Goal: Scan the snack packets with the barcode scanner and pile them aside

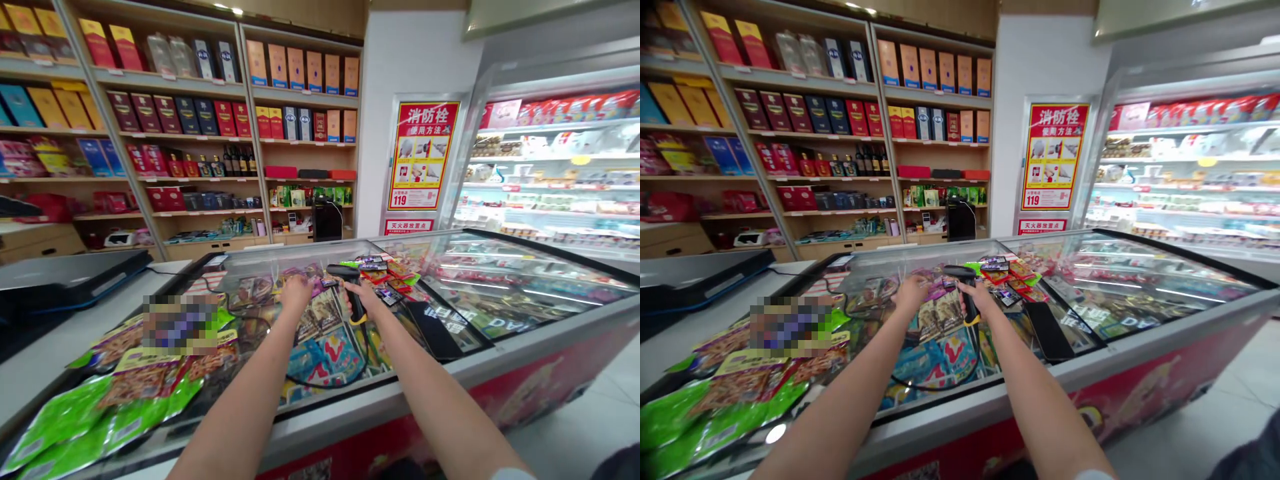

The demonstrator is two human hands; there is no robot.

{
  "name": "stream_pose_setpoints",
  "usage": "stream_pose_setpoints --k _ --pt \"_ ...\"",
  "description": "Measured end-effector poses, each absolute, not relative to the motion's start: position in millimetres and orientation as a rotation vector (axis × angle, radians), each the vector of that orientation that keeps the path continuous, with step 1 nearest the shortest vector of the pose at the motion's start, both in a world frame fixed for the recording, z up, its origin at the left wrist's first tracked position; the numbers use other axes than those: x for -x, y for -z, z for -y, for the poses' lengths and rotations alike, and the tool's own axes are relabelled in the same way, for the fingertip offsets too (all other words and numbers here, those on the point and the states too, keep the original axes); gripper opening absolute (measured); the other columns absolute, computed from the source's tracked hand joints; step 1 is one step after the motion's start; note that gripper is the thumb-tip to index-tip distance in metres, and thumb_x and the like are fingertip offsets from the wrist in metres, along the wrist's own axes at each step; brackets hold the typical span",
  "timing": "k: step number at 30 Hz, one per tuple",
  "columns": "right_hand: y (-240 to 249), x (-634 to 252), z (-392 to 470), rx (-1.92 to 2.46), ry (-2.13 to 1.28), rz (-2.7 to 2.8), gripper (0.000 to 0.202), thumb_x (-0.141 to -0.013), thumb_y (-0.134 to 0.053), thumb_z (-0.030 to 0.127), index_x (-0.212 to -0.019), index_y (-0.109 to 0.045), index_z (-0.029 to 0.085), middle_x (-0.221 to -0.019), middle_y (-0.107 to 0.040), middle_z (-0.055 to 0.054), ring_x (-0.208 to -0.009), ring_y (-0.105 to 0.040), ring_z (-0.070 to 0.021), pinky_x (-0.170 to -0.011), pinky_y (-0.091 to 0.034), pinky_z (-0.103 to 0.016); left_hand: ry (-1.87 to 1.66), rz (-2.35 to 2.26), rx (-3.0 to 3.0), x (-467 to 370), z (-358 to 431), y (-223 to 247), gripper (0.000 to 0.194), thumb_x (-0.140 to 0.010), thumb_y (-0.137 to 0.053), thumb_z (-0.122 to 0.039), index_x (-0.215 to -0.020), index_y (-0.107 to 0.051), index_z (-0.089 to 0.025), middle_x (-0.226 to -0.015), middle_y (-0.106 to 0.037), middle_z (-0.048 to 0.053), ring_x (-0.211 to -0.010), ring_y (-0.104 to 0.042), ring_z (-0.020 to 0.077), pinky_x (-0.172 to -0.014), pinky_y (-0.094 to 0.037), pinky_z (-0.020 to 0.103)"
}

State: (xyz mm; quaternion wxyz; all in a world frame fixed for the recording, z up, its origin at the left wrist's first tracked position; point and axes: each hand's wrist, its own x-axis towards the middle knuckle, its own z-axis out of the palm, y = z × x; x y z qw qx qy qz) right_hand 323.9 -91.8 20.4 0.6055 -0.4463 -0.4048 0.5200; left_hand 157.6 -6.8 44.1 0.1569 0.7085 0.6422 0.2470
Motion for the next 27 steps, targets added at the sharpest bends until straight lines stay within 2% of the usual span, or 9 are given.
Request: stream_pose_setpoints --k 3,7,11,18,23,27 --pt "-17 -352 102 1.046 -1.137 0.874 0.041 -0.060 -0.077 0.044 -0.083 -0.055 0.018 -0.048 -0.056 0.006 -0.034 -0.048 -0.0099 -0.034 -0.043 -0.023 -0.649 -1.795 -2.031 -196 7 -37 0.036 -0.083 -0.055 -0.045 -0.112 -0.064 -0.025 -0.121 -0.066 0.013 -0.118 -0.057 0.0320 -0.097 -0.041 0.050" --pt "-10 -373 108 1.044 -1.090 0.814 0.041 -0.059 -0.077 0.047 -0.075 -0.053 0.018 -0.048 -0.056 0.005 -0.034 -0.048 -0.0092 -0.033 -0.044 -0.023 -0.680 -1.754 -2.136 -233 2 -29 0.052 -0.076 -0.063 -0.052 -0.120 -0.059 -0.024 -0.125 -0.064 0.015 -0.121 -0.055 0.0337 -0.095 -0.042 0.049" --pt "-4 -378 105 1.013 -1.041 0.805 0.043 -0.058 -0.079 0.048 -0.076 -0.054 0.018 -0.048 -0.056 0.005 -0.034 -0.048 -0.0096 -0.033 -0.045 -0.023 -0.611 -1.754 -2.227 -256 -6 -24 0.060 -0.072 -0.066 -0.054 -0.124 -0.057 -0.024 -0.130 -0.060 0.017 -0.122 -0.052 0.0361 -0.098 -0.039 0.054" --pt "-4 -374 99 0.976 -0.983 0.832 0.040 -0.063 -0.075 0.049 -0.079 -0.056 0.017 -0.050 -0.057 0.004 -0.034 -0.049 -0.0098 -0.033 -0.044 -0.023 -0.496 -1.808 -2.292 -263 -13 -17 0.055 -0.074 -0.063 -0.058 -0.121 -0.063 -0.029 -0.130 -0.058 0.017 -0.122 -0.051 0.0376 -0.099 -0.037 0.056" --pt "-3 -372 99 0.988 -0.976 0.859 0.037 -0.066 -0.074 0.049 -0.068 -0.053 0.018 -0.047 -0.055 0.003 -0.034 -0.047 -0.0091 -0.033 -0.045 -0.023 -0.368 -1.782 -2.307 -249 -19 -23 0.064 -0.063 -0.070 -0.064 -0.119 -0.064 -0.033 -0.132 -0.058 0.016 -0.122 -0.051 0.0397 -0.097 -0.039 0.056" --pt "-2 -374 99 0.984 -0.998 0.877 0.038 -0.065 -0.075 0.049 -0.076 -0.055 0.018 -0.050 -0.056 0.005 -0.035 -0.049 -0.0092 -0.034 -0.045 -0.022 -0.383 -1.772 -2.217 -235 -21 -30 0.050 -0.074 -0.057 -0.066 -0.104 -0.070 -0.028 -0.127 -0.062 0.017 -0.118 -0.055 0.0384 -0.099 -0.037 0.059"
